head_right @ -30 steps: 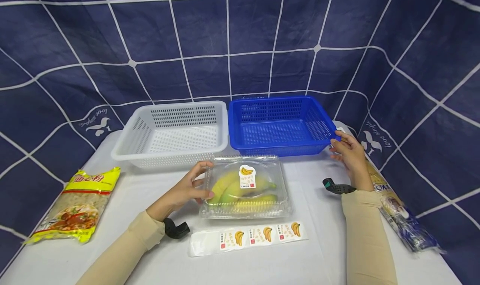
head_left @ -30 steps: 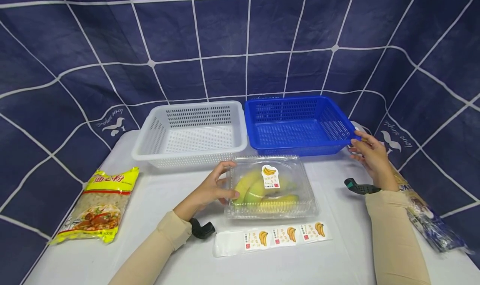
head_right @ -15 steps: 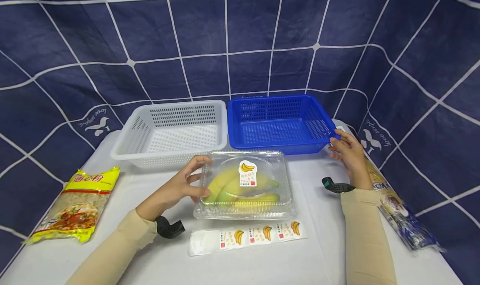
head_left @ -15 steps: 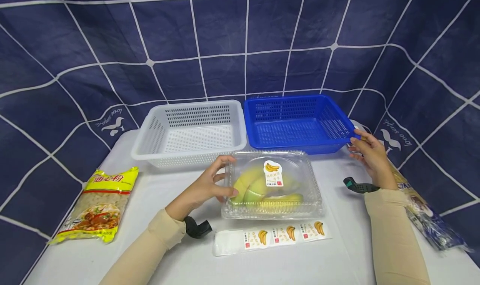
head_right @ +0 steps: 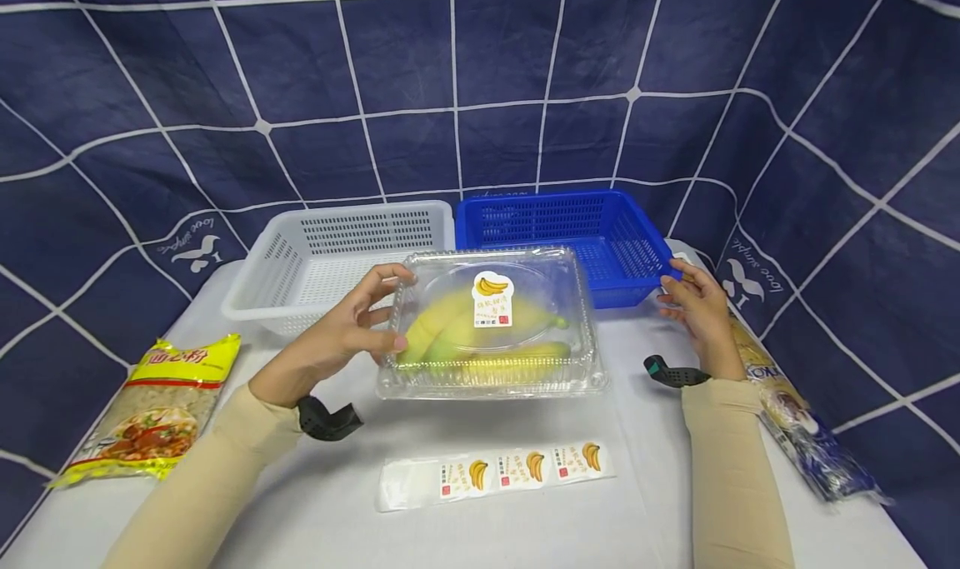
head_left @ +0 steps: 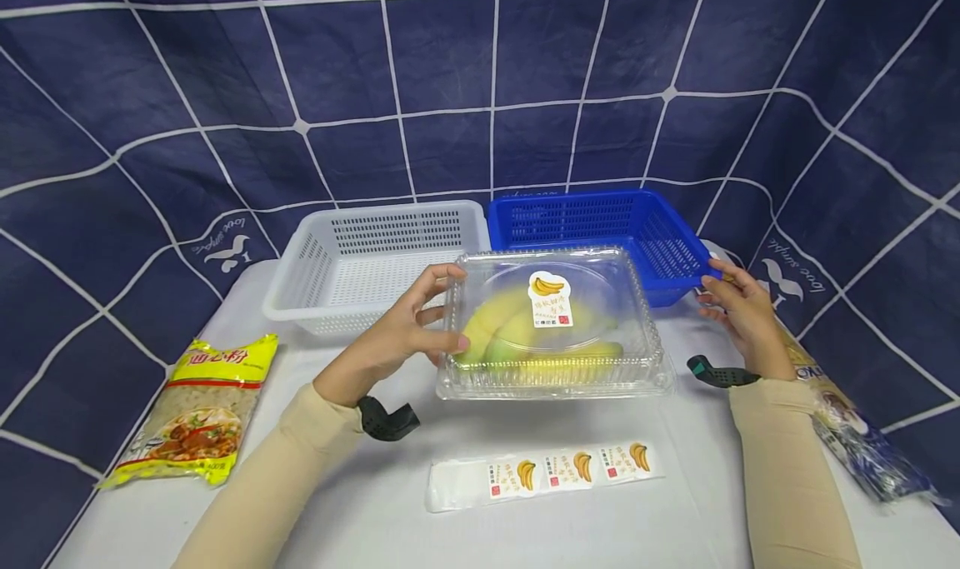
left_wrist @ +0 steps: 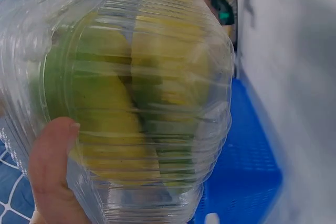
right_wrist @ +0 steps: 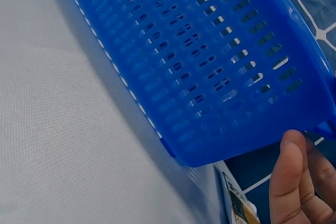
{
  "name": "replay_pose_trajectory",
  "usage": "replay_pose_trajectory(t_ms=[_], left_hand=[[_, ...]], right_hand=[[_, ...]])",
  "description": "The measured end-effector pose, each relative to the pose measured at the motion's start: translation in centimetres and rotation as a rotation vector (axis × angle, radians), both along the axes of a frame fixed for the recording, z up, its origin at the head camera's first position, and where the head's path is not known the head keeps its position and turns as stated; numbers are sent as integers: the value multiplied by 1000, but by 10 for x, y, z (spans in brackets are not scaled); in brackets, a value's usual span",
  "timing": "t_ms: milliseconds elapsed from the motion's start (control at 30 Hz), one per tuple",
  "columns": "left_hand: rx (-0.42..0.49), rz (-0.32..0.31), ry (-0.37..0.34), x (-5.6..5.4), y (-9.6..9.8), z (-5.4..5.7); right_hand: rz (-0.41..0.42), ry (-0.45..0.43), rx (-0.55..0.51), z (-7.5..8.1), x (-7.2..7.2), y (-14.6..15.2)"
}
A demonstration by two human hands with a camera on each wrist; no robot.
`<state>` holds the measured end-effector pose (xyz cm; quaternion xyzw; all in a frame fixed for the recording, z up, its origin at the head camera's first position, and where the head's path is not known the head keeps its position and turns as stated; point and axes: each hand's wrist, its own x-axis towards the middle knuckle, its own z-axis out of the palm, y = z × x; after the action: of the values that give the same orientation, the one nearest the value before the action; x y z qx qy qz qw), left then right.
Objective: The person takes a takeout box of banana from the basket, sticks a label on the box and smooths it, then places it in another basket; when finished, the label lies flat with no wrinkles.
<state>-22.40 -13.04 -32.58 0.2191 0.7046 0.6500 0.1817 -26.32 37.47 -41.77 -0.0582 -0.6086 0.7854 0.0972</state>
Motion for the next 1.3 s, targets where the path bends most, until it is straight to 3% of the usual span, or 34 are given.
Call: replay_pose_trajectory(t_ms=[467,833,1300], left_hand=[[58,26,-12,-38,18,32],[26,38,-25,-76,46,39],[31,60,-29,-113,87,43]], right_hand=[[10,7,5,-1,2,1],[31,38,-7,-3,3,1],[29,40,21,-4,2,1]])
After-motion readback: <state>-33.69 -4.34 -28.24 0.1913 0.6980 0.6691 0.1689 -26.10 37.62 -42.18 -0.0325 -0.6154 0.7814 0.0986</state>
